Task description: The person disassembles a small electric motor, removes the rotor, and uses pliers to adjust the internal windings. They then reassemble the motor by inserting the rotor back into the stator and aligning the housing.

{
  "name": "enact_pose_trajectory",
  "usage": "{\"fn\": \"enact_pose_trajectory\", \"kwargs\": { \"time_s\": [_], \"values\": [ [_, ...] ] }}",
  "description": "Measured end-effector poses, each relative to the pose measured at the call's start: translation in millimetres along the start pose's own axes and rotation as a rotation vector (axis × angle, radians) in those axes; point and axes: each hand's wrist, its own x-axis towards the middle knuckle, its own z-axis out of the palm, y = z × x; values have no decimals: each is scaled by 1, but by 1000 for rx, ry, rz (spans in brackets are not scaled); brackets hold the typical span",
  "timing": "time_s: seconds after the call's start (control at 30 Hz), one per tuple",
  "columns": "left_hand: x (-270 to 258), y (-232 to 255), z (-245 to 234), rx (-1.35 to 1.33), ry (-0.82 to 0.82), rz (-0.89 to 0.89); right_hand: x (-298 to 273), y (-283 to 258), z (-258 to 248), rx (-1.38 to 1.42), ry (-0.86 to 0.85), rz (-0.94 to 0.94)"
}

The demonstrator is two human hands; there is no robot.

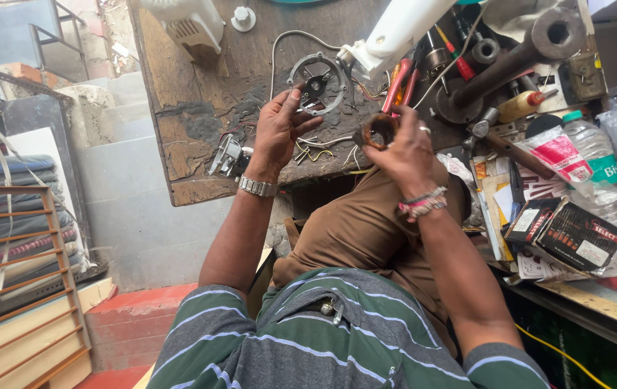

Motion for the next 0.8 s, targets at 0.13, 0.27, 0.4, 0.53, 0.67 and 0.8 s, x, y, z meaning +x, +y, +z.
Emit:
{"fn": "enact_pose_trajectory", "kwargs": {
  "time_s": [0.13, 0.27, 0.4, 0.53, 0.67, 0.8],
  "values": [
    [1, -3, -4, -41, -47, 21, -11, -11, -53, 125, -11, -46],
    [-1, -1, 1, -67, -35, 11, 7, -36, -114, 299, -124, -428],
    [-9, 4, 7, -114, -46, 23, 58, -66, -147, 219, -326, -673],
    [-16, 6, 13, -91, -28, 27, 98, -99, -133, 16, -360, -859],
    [-18, 6, 20, -88, 19, 34, 117, -120, -109, 53, -459, -882],
    [-21, 10, 25, -110, -47, 42, 125, -131, -91, 18, -521, -888]
  ]
}}
